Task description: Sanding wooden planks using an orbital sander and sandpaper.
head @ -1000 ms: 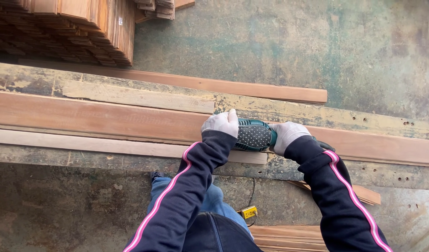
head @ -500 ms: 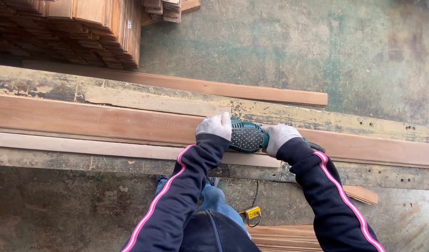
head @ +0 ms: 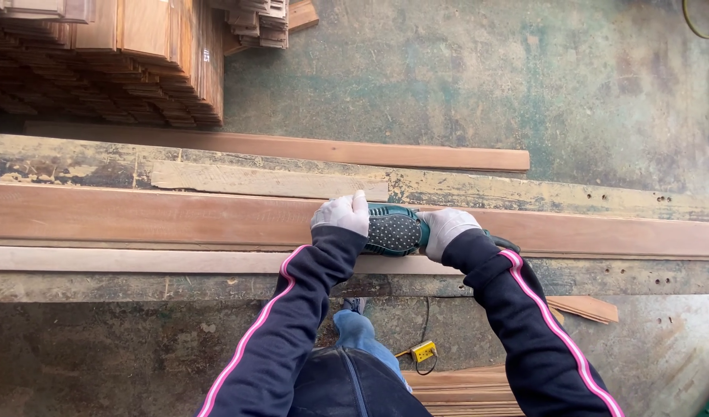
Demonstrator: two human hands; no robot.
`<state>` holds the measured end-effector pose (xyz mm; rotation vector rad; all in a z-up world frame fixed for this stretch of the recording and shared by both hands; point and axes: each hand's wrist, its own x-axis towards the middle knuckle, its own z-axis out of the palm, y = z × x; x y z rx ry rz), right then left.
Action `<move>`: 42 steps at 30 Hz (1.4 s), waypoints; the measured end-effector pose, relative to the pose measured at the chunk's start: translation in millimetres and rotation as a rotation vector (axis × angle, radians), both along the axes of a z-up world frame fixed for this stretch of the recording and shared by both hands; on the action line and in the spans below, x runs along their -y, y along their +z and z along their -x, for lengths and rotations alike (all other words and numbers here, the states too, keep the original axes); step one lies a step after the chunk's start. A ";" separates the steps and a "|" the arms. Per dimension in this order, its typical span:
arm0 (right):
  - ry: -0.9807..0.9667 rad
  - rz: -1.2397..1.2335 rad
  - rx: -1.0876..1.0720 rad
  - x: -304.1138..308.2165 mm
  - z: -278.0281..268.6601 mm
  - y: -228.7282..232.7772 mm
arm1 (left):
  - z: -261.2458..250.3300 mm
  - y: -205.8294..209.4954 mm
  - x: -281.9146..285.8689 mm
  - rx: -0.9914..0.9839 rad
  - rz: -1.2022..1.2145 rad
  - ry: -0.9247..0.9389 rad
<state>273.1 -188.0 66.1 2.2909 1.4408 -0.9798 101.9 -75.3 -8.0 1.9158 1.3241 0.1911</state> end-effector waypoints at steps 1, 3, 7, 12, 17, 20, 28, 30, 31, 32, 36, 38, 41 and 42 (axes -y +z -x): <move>-0.006 -0.007 -0.010 -2.0 2.7 -0.7 | 2.4 -0.2 -2.7 -0.006 0.011 -0.004; 0.000 -0.003 -0.006 -4.4 6.9 -1.4 | 6.8 -0.1 -6.9 -0.004 0.010 -0.011; -0.007 -0.026 -0.009 -8.7 17.9 -0.6 | 15.7 -2.0 -14.7 0.001 0.007 -0.030; -0.033 -0.036 0.003 -16.0 34.8 6.3 | 26.6 1.8 -24.2 -0.007 0.014 -0.057; -0.073 -0.021 0.007 -23.4 49.0 4.4 | 38.7 1.5 -34.8 -0.011 0.003 -0.077; -0.067 -0.023 0.013 -29.2 56.9 4.7 | 46.2 1.3 -41.7 -0.007 -0.009 -0.087; -0.088 -0.032 0.011 -46.6 81.3 7.8 | 69.3 1.9 -61.7 0.008 0.000 -0.094; -0.087 -0.044 -0.006 -54.5 91.9 10.7 | 81.5 3.0 -70.8 -0.002 -0.009 -0.123; -0.081 -0.053 -0.023 -54.3 94.3 13.0 | 82.8 3.5 -73.2 -0.011 -0.015 -0.147; -0.111 -0.053 -0.016 -57.8 100.2 10.7 | 93.3 -3.2 -79.0 -0.005 -0.015 -0.178; -0.089 -0.120 -0.089 -66.9 114.6 12.2 | 127.5 -38.3 -102.0 -0.032 -0.386 -0.416; -0.101 -0.107 -0.122 -72.9 121.4 17.4 | 144.2 -50.8 -112.2 -0.079 -0.595 -0.553; -0.068 -0.148 -0.156 -82.0 129.4 24.1 | 162.0 -48.7 -122.6 -0.014 -0.364 -0.316; -0.050 -0.141 -0.166 -83.4 130.8 25.5 | 164.8 -43.6 -124.1 0.017 -0.251 -0.205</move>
